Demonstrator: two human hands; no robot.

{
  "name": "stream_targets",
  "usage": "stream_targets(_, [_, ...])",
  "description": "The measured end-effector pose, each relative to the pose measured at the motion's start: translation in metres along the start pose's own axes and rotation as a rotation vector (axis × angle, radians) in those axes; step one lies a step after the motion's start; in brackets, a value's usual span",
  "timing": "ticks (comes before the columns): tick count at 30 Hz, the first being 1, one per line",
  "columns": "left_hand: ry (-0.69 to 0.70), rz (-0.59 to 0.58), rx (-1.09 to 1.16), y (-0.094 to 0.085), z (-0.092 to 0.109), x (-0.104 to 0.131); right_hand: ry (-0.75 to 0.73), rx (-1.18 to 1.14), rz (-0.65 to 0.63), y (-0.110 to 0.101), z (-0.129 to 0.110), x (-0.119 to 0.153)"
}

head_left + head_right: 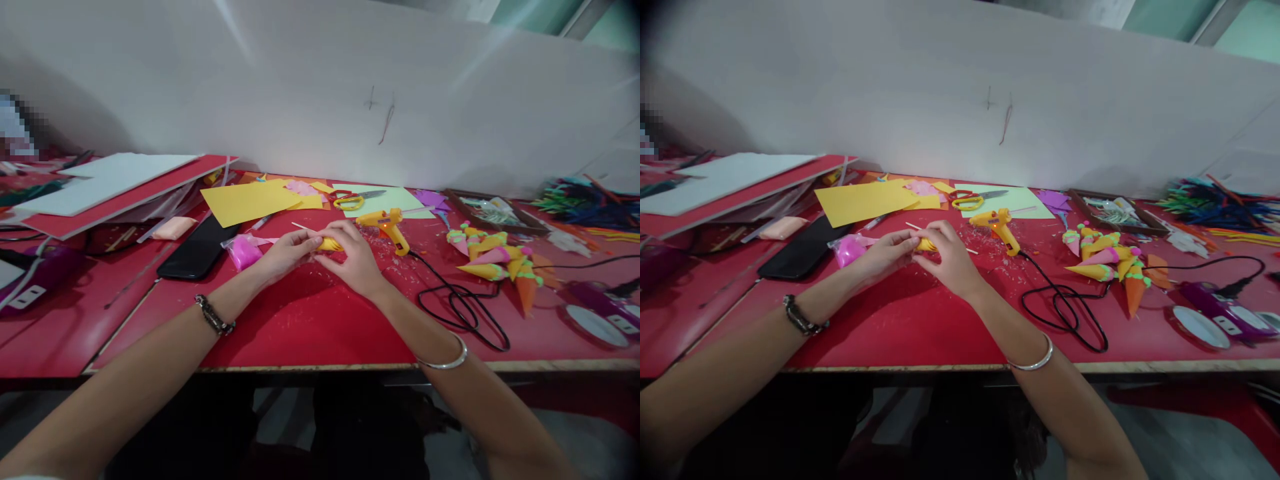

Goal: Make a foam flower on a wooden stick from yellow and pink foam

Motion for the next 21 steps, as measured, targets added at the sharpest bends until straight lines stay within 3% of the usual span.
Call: stream_targets(21, [-0.016,0.002,-0.098,-0.0028,-0.0013,-0.0002,0.001,-0.06,0.052,-0.0047,-0.0003,-0.0011])
Point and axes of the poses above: each hand's wrist, its own x-axis away from the middle knuckle, its own y-axis out of the palm, z = x × y, the point moved 9 cm from there along -x, towards the middle knuckle, and after that the axes turned 14 degrees about -x, right-handed, at the moved point
